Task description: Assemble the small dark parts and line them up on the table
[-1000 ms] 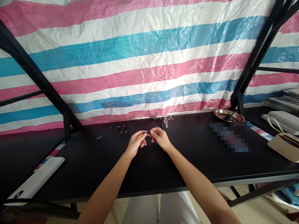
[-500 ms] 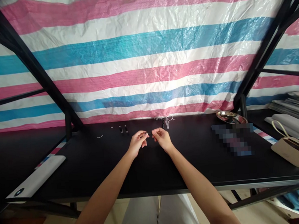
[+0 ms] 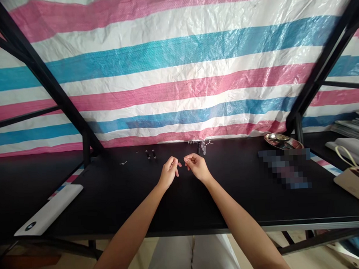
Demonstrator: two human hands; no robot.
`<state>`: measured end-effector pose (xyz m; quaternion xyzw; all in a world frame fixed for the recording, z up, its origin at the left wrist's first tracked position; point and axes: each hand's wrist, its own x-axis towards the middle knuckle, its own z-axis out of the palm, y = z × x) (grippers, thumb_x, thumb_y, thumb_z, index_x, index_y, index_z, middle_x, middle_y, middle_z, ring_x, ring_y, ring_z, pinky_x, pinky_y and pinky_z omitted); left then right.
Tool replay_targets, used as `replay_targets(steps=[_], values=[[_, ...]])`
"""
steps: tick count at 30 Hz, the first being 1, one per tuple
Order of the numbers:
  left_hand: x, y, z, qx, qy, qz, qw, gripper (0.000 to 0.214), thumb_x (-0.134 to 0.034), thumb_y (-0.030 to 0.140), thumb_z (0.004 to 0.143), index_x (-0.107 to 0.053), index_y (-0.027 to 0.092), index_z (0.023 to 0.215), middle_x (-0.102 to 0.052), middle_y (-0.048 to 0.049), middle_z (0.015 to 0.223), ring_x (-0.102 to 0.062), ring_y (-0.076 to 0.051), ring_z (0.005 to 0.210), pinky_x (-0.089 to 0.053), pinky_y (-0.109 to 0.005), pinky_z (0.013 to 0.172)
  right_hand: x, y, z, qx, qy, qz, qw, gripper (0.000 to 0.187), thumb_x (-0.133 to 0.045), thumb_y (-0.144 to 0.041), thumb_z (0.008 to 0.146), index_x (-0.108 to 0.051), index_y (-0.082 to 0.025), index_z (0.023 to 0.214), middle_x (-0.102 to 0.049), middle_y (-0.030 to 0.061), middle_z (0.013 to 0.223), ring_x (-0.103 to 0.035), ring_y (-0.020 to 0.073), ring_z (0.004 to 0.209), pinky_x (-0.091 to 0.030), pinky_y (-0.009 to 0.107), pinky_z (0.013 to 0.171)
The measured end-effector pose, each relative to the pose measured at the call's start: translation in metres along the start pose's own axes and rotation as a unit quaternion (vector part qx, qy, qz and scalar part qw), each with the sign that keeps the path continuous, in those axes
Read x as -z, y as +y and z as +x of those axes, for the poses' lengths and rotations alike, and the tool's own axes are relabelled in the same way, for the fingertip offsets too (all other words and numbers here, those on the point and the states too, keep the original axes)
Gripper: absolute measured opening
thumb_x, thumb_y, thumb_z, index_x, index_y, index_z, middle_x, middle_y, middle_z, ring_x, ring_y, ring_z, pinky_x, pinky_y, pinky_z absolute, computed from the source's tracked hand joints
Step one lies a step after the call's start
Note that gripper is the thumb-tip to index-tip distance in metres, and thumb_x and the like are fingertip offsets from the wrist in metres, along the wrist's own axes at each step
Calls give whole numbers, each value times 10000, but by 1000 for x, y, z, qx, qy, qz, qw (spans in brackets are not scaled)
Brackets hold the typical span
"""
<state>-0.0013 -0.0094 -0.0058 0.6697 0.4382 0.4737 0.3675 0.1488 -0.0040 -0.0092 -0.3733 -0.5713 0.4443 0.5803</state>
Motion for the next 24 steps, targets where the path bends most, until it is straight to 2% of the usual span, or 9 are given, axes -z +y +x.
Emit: replay_targets(steps=[8,17,24], values=[[-1,-11,2,7,19,-37,999,414,-333,519,859,-453,161,692,-594,3,693,-460,-35,367,-366,-192,450,2,0,0,6,-38,-1,999,331,-640,-470,696,-566,-166,803,-555,-15,607,-486,88,481,-400,253,488],[1,-11,8,65,59,-99,991,455,-383,579,812,-443,153,665,-567,8,600,-447,-42,328,-270,-177,341,9,0,2,8,-63,-26,998,328,-618,-459,715,-524,-179,859,-547,-12,675,-496,91,540,-437,255,531],[0,-11,9,72,61,-114,989,406,-460,553,786,-443,156,705,-564,19,620,-446,-34,320,-278,-162,325,12,0,-2,16,-91,-184,979,285,-545,-425,778,-586,-173,902,-605,25,761,-509,106,579,-439,253,559]])
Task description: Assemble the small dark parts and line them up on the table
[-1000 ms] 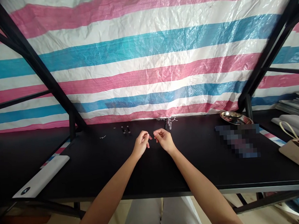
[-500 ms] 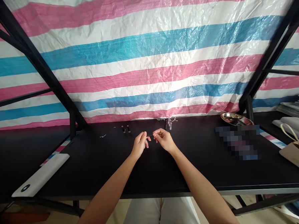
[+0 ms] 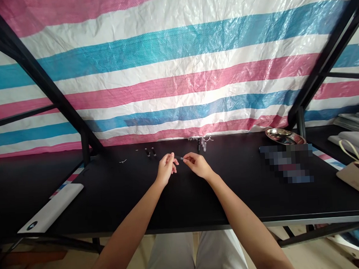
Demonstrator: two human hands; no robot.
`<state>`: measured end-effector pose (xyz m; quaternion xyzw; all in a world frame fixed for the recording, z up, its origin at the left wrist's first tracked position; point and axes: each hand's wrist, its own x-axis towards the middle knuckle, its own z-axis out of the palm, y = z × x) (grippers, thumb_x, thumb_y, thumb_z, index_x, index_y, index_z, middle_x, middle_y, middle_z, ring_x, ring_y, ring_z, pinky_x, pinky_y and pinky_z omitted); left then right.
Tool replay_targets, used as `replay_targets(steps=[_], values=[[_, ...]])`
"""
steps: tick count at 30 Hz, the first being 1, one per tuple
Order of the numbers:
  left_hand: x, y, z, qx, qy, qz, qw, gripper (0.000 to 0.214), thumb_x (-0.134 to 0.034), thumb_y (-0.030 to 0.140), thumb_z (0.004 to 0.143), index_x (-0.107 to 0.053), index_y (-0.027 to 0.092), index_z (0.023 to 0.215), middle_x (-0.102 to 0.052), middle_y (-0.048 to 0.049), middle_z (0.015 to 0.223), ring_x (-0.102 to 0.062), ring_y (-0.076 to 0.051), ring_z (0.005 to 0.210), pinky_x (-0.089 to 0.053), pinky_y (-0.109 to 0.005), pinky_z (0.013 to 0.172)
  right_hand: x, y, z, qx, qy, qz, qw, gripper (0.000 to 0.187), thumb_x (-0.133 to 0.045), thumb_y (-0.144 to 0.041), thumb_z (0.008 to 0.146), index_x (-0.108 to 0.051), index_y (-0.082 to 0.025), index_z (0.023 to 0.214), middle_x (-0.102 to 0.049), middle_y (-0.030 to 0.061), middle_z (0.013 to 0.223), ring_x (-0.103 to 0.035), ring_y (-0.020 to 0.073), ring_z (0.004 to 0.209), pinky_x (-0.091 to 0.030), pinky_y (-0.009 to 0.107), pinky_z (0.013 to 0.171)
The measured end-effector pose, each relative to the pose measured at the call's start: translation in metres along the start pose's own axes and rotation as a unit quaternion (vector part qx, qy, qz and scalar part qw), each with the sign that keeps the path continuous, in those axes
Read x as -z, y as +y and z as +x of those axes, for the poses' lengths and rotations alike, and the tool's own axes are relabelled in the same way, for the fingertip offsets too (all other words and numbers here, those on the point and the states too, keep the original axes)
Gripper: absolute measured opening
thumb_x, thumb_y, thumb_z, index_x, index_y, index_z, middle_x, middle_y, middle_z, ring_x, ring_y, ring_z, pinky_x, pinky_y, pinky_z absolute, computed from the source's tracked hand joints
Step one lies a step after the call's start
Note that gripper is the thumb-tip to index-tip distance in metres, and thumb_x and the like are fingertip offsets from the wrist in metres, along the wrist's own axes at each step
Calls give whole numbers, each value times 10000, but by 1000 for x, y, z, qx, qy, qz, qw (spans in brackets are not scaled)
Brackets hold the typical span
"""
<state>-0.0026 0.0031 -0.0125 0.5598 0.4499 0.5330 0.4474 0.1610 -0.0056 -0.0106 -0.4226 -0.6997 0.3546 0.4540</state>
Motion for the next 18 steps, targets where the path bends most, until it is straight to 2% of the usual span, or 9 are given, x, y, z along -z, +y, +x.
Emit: replay_targets(steps=[4,10,14,18], values=[[-1,3,-1,3,-29,-11,999,380,-511,531,763,-483,152,775,-570,16,625,-449,-38,324,-263,-160,313,0,-2,-2,25,-7,-67,997,255,-518,-395,800,-612,-175,888,-626,28,759,-531,121,611,-441,258,597],[-2,4,-3,14,-62,-18,998,344,-641,437,683,-528,142,819,-583,13,658,-460,-33,356,-326,-163,344,1,2,-1,43,9,-123,991,225,-517,-368,804,-620,-178,867,-608,27,758,-514,115,603,-440,256,598],[-2,2,-2,10,-52,-15,998,329,-637,424,691,-530,142,823,-591,7,676,-466,-36,353,-332,-167,343,4,2,0,69,8,-142,987,191,-522,-337,804,-629,-181,831,-558,34,791,-499,106,604,-442,261,618],[-3,3,-2,7,-33,-11,999,340,-638,433,686,-529,142,825,-599,3,679,-462,-35,353,-335,-167,342,6,1,0,62,11,-160,985,176,-540,-326,793,-641,-189,840,-518,26,784,-488,107,605,-437,270,628]])
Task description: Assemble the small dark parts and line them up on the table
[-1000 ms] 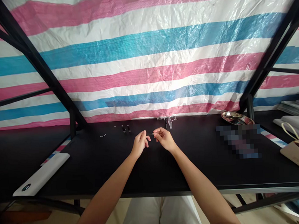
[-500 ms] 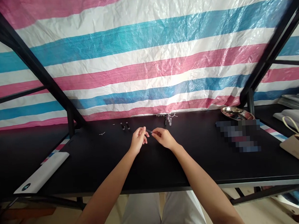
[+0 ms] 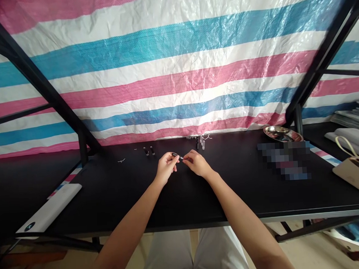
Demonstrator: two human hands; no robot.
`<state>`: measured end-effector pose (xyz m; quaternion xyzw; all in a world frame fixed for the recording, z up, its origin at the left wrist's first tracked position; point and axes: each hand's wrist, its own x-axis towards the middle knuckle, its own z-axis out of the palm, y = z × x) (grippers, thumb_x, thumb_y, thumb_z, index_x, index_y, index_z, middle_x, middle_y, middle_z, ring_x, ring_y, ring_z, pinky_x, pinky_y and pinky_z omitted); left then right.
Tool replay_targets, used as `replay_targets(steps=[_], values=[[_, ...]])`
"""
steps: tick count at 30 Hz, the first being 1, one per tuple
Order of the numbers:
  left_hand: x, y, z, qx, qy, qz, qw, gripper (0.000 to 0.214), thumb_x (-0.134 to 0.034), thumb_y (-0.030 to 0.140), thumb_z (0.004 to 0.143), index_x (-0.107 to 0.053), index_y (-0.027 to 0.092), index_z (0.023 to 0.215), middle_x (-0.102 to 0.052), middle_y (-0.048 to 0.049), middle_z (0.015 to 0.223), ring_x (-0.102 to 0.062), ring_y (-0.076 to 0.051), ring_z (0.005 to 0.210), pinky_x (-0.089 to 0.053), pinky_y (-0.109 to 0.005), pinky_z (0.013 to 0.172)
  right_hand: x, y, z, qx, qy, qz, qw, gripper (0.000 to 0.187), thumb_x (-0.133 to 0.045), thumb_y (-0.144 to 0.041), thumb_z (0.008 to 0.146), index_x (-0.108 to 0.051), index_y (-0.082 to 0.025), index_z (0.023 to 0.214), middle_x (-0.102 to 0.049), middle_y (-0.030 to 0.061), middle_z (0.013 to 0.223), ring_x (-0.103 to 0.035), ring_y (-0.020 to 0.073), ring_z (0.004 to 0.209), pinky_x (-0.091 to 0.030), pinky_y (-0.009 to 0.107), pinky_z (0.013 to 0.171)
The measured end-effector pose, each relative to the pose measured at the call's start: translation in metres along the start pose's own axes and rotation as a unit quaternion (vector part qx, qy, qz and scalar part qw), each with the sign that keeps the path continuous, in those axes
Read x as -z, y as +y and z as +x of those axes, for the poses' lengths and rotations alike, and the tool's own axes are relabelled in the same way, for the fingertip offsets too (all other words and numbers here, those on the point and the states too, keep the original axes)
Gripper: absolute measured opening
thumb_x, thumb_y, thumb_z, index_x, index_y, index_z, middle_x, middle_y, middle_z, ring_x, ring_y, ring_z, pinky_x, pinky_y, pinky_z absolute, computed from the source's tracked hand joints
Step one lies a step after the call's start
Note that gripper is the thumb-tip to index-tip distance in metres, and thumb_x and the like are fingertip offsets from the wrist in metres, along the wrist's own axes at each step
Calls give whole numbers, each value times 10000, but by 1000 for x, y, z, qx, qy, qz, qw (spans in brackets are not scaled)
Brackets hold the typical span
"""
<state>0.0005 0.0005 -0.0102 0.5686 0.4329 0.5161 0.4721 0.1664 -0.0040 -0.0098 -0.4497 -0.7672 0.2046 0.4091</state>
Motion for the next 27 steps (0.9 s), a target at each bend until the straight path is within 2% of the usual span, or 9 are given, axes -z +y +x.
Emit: replay_targets(steps=[6,14,18,22,27], values=[[-1,2,-1,2,18,4,1000,358,-634,457,680,-519,149,820,-603,5,673,-453,-32,350,-339,-165,343,0,4,0,-6,-19,-28,999,179,-527,-331,796,-636,-196,839,-497,-2,669,-455,115,581,-401,261,591],[0,3,0,-6,59,6,998,348,-621,451,697,-477,156,813,-598,7,686,-447,-30,338,-334,-164,337,3,6,0,-22,-37,-53,998,170,-522,-316,786,-631,-194,831,-558,2,675,-484,118,584,-390,245,584],[3,1,2,-5,70,12,997,335,-621,434,698,-475,157,818,-604,2,709,-456,-33,343,-337,-164,343,14,15,1,-86,-30,-91,992,135,-549,-297,763,-630,-199,809,-600,-1,668,-529,121,585,-398,234,590],[2,-2,1,-8,32,52,998,293,-631,390,692,-527,149,823,-607,-6,730,-476,-36,365,-369,-171,383,30,24,0,-169,14,-159,973,94,-575,-246,739,-630,-191,792,-651,23,728,-591,143,668,-406,232,629],[-7,-5,2,-27,-18,138,990,183,-627,284,687,-584,152,807,-607,-10,770,-504,-39,373,-385,-174,422,42,31,0,-239,62,-203,948,113,-561,-238,744,-638,-187,810,-678,38,786,-617,174,750,-407,244,643]])
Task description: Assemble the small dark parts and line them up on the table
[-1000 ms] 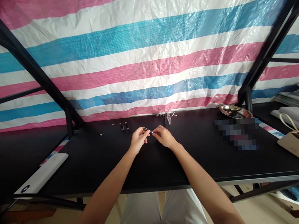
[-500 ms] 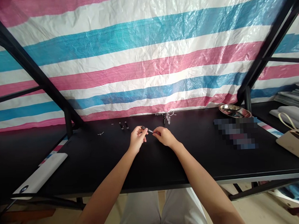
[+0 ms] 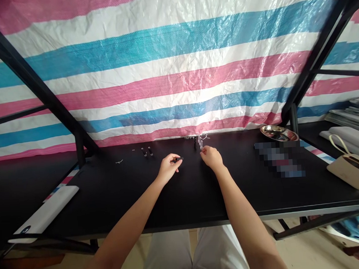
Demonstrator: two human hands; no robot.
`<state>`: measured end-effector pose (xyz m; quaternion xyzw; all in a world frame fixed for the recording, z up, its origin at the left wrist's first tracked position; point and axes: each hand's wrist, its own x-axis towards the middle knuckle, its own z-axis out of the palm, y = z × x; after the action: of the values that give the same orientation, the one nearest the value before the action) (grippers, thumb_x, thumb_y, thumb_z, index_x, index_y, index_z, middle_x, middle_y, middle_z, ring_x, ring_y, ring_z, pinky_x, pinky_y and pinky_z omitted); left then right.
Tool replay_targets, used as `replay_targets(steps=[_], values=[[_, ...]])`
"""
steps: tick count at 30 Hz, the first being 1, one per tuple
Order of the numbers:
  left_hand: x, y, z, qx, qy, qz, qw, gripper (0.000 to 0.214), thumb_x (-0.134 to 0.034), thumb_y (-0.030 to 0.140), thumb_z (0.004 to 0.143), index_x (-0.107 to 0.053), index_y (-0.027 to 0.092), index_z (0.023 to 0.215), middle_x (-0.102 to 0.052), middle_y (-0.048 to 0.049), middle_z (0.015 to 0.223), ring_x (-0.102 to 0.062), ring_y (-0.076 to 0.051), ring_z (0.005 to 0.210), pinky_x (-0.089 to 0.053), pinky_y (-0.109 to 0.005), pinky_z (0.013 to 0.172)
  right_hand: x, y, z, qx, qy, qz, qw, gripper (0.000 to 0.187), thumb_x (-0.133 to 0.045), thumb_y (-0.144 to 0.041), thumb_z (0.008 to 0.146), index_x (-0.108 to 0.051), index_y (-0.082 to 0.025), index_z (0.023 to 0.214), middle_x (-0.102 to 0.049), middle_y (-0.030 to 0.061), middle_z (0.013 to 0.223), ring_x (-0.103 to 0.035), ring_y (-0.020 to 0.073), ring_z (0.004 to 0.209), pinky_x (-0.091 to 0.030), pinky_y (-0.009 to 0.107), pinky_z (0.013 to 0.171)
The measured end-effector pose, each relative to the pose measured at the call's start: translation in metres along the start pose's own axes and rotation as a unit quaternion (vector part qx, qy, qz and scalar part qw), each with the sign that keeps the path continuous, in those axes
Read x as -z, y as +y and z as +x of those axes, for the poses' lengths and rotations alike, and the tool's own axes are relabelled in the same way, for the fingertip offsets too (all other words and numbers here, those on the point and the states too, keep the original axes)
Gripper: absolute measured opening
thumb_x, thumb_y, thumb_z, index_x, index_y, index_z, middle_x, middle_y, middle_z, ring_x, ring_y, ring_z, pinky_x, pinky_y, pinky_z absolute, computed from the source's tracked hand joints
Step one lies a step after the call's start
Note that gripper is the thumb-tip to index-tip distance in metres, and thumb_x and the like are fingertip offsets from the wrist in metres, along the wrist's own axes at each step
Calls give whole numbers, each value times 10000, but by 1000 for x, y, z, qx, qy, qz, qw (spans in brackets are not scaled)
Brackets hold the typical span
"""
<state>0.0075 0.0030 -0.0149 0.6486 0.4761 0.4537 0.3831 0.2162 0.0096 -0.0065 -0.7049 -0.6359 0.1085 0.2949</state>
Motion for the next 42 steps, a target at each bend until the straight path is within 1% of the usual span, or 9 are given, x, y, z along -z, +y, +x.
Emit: replay_targets(steps=[5,10,15,19,23,27,32,38,42], values=[[-16,0,14,-20,-37,75,996,119,-616,186,675,-613,170,793,-625,-10,829,-490,-26,364,-408,-179,448,-7,5,3,-30,27,2,999,134,-554,-266,761,-647,-197,829,-686,45,810,-625,192,790,-414,259,653],[-35,2,41,9,-36,113,993,150,-620,160,647,-629,156,797,-635,-19,780,-474,-32,350,-410,-181,439,-15,9,6,-47,35,1,998,161,-541,-320,783,-644,-209,839,-684,47,805,-626,192,782,-415,264,645],[-47,5,68,37,-40,165,985,121,-617,163,611,-633,158,732,-606,-1,588,-514,-89,385,-415,-208,463,-17,10,9,-55,41,-4,998,174,-525,-344,792,-633,-212,825,-676,42,775,-622,193,746,-401,260,609],[-54,7,83,57,-67,214,973,27,-621,160,581,-594,165,580,-525,23,425,-498,-116,345,-413,-235,471,-18,11,11,-55,40,-11,998,180,-528,-353,791,-633,-211,825,-670,45,774,-618,184,732,-398,253,595],[-61,8,91,61,-87,242,964,136,-632,163,569,-538,171,471,-450,29,334,-514,-139,361,-419,-246,490,-21,14,14,-60,39,-14,997,196,-527,-362,788,-641,-211,840,-671,48,785,-620,186,739,-399,251,589],[-64,6,91,59,-76,261,961,108,-653,172,558,-561,172,501,-531,-9,419,-574,-172,460,-432,-261,525,-23,16,17,-68,27,-23,997,210,-536,-375,774,-650,-220,858,-675,54,809,-621,198,752,-409,261,594],[-65,0,89,47,-73,279,956,111,-683,266,591,-616,178,599,-644,-73,654,-625,-209,649,-430,-269,578,-25,15,19,-80,10,-38,996,224,-533,-372,771,-660,-219,873,-678,65,836,-621,224,792,-426,290,632],[-69,0,86,42,-49,290,955,164,-706,329,599,-644,189,657,-669,-87,772,-626,-221,749,-430,-278,632,-24,15,20,-88,3,-39,995,242,-551,-391,764,-669,-222,891,-677,71,838,-623,216,791,-436,282,641],[-69,7,85,64,-61,303,949,220,-732,349,563,-650,183,680,-674,-102,809,-630,-247,775,-436,-293,629,-20,12,18,-82,-8,-52,995,270,-553,-391,768,-664,-209,933,-670,92,886,-619,231,830,-439,292,663]])
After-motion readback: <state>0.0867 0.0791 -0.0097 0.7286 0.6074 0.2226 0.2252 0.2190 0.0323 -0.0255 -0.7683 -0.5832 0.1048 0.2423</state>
